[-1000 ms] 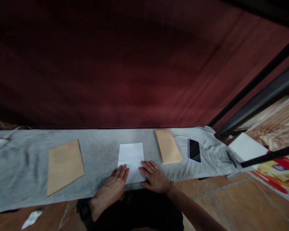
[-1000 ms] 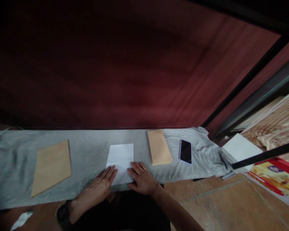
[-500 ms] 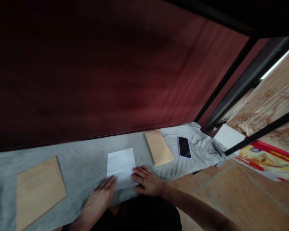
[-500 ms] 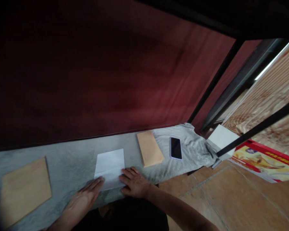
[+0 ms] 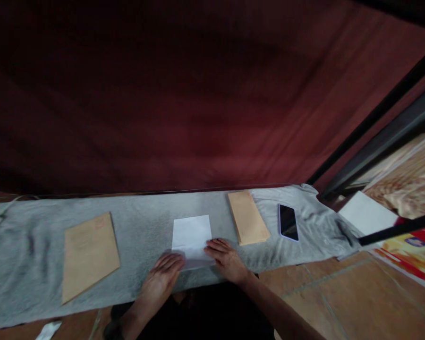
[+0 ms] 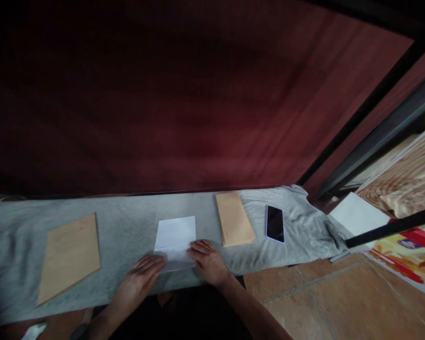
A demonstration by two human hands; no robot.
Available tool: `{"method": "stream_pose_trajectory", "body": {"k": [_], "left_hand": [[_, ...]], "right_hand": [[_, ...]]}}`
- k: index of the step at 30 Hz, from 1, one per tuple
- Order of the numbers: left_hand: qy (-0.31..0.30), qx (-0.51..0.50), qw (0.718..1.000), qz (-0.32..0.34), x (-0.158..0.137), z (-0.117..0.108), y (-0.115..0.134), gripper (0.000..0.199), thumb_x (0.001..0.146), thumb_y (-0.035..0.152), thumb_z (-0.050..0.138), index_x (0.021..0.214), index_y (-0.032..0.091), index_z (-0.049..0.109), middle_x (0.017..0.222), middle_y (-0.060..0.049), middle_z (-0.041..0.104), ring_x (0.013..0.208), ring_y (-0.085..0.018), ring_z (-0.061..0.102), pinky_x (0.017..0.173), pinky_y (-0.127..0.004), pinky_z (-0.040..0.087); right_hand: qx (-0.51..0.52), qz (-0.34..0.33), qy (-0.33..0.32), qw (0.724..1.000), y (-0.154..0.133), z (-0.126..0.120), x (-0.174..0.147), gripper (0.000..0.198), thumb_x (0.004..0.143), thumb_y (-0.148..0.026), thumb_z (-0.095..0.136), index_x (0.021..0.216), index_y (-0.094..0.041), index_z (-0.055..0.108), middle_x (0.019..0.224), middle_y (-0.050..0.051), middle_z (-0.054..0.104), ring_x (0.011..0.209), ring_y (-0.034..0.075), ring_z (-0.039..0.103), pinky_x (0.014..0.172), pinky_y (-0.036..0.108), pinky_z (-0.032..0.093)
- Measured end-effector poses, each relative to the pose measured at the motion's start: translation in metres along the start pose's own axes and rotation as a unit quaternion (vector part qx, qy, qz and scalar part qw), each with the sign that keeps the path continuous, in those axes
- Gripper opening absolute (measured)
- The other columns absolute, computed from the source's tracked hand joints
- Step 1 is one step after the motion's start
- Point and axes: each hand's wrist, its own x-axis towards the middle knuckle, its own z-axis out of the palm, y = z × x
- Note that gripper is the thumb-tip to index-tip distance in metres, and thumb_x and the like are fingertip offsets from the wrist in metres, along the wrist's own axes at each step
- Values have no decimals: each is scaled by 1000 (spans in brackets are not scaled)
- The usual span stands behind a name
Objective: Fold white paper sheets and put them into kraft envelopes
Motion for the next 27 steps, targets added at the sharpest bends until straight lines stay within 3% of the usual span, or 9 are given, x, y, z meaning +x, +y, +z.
{"method": "stream_pose_trajectory", "body": {"k": [3, 6, 9, 12, 16, 20, 27], "left_hand": [[10, -4, 1000, 3, 0, -5, -1, 55, 89, 18, 56, 143, 27, 54, 155, -5, 49, 141, -26, 47, 119, -51, 38], [2, -32, 999, -24, 6, -13, -8, 76, 84, 15, 61, 155, 28, 38, 166, -6, 30, 150, -28, 34, 120, -50, 35], [-19, -76, 997, -20, 13, -16, -22, 81, 82, 12, 63, 155, 30, 37, 162, -4, 38, 147, -25, 39, 118, -43, 41], [-14, -70, 997, -12, 15, -11, -30, 72, 83, 2, 50, 148, 33, 49, 155, 0, 50, 143, -20, 45, 118, -42, 42], [-12, -38, 999, -2, 9, 0, -23, 79, 79, -5, 42, 148, 32, 49, 154, 1, 51, 142, -18, 47, 120, -43, 40], [-9, -53, 999, -7, 7, 4, -15, 76, 79, -3, 44, 148, 30, 50, 151, -1, 54, 139, -18, 50, 118, -44, 42], [-39, -132, 990, -34, 11, -20, -21, 64, 87, 1, 42, 140, 32, 58, 147, 0, 58, 137, -17, 53, 116, -41, 45]], "right_hand": [[13, -10, -17, 1000, 3, -2, -3, 55, 84, -6, 60, 134, -29, 64, 150, 3, 54, 141, 19, 47, 123, 43, 32], [32, -15, -16, 999, 7, -4, -4, 52, 85, -5, 57, 130, -29, 67, 148, 2, 56, 139, 18, 49, 123, 43, 32], [54, -18, -8, 998, 11, -3, -4, 51, 86, -5, 55, 129, -30, 67, 144, 1, 60, 136, 16, 52, 122, 43, 34], [49, -10, 4, 999, 10, -1, -4, 58, 82, -1, 55, 132, -28, 65, 146, 3, 59, 137, 18, 51, 121, 44, 36], [23, -2, 4, 1000, 5, -2, -4, 71, 73, 3, 53, 138, -25, 61, 153, 5, 51, 142, 22, 45, 120, 47, 36], [30, -7, -16, 999, 3, -5, -2, 71, 74, 3, 51, 137, -26, 61, 150, 5, 55, 139, 21, 48, 121, 48, 35], [25, 15, -21, 999, 4, -5, 0, 67, 77, 0, 51, 137, -27, 62, 148, 4, 56, 136, 23, 51, 119, 48, 37]]}}
